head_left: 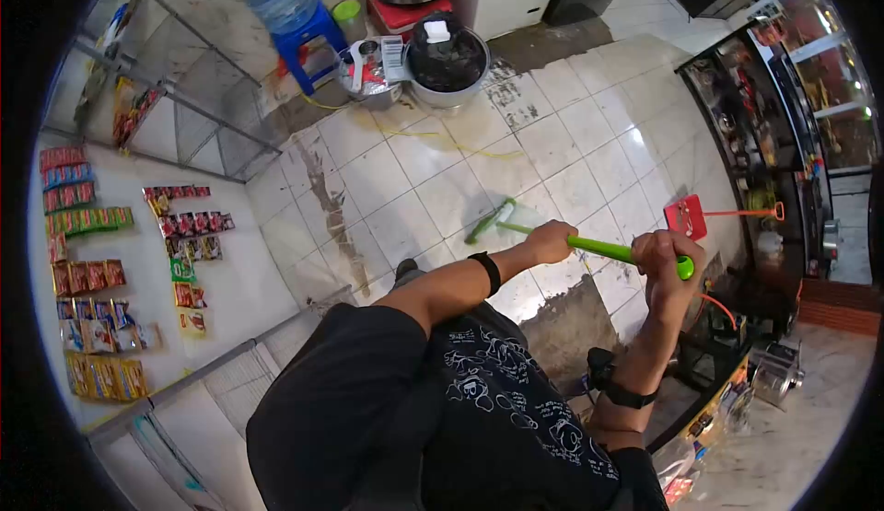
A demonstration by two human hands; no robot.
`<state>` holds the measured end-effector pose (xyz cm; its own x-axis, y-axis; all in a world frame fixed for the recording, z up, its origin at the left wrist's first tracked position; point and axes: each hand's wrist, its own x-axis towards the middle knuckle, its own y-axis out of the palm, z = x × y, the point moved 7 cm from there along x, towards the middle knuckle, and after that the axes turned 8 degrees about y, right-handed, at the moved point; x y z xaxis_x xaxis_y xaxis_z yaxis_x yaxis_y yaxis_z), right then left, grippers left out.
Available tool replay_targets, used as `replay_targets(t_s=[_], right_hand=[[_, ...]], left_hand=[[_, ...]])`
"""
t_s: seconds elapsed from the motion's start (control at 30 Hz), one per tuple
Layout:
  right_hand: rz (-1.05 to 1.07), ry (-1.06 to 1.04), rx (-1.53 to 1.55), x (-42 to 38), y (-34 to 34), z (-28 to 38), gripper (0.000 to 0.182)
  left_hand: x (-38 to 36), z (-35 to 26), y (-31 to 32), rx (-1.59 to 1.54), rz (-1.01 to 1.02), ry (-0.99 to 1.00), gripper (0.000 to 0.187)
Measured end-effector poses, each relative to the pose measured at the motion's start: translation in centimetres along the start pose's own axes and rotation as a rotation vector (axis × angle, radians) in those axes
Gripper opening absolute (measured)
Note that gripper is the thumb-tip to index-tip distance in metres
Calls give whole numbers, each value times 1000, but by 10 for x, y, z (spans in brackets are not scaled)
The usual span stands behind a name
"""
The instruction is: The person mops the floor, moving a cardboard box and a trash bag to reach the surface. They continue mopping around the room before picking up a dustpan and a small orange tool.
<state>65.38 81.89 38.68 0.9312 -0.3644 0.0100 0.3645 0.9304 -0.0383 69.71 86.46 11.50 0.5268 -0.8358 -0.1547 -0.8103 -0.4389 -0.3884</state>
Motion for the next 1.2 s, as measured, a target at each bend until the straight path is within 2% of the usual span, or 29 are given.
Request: replay_targets(t_s=[0.03,0.07,0.1,0.17,0.23,0.3,0.37,0.43,0.47,0.5,0.57,0.6,0.67,0.7,0.8,0.87,0.9,0.93,0.97,1.0,1.03,1.07,1.1,1.13,1.2], right_hand=[[-46,-45,27,-4,-8,10,36],[79,-69,10,-5,-9,24,32],[76,-75,12,-7,-12,34,32],[30,-328,132,-14,-19,66,32],[192,-348,203,-11,-21,83,33],[222,-365,242,-5,-18,80,36],[127,-330,316,11,-18,54,36],[202,-259,388,32,4,17,37],[133,-166,373,41,15,-9,38],[198,-165,383,50,37,-27,38],[161,-23,149,65,72,-79,39],[293,-51,242,73,105,-92,38],[372,102,49,83,154,-132,26],[424,170,97,85,184,-145,18],[556,128,6,89,258,-189,12],[573,160,-1,87,279,-197,11],[503,180,-68,89,280,-196,12],[435,200,-134,91,281,-190,13],[362,260,-156,94,270,-181,14],[287,317,-174,100,253,-161,16],[218,283,-214,104,234,-137,18],[127,216,-153,108,219,-106,22],[62,178,-161,111,211,-71,30],[3,96,-52,112,207,-54,38],[16,13,-9,117,209,-26,40]], left_hand=[[0,-14,2,6,9,12,13],[0,-28,5,-8,6,68,13],[-1,-39,6,-23,-1,119,12],[-6,-57,-6,-29,-71,181,11],[-17,-71,-33,39,-126,157,12],[-25,-59,-62,73,-198,193,13],[-32,-32,-98,189,-233,54,14],[-45,11,-136,293,-306,-42,12],[-55,32,-158,321,-365,-94,13],[-67,53,-180,348,-424,-147,13],[-86,105,-219,399,-441,-240,15],[-95,133,-237,446,-457,-265,15],[-118,187,-274,467,-494,-334,15],[-131,210,-289,439,-513,-378,15],[-155,273,-312,654,-459,-569,22],[-153,306,-308,576,-445,-580,22],[-151,320,-305,508,-437,-588,23],[-139,328,-295,439,-402,-530,21],[-116,334,-279,345,-252,-428,18],[-98,310,-269,400,-238,-198,14],[-80,281,-261,411,-203,-177,12],[-62,263,-247,239,-246,7,11],[-51,220,-242,196,-182,109,12],[-41,189,-236,161,-107,99,15],[-23,158,-215,96,-5,137,16]])
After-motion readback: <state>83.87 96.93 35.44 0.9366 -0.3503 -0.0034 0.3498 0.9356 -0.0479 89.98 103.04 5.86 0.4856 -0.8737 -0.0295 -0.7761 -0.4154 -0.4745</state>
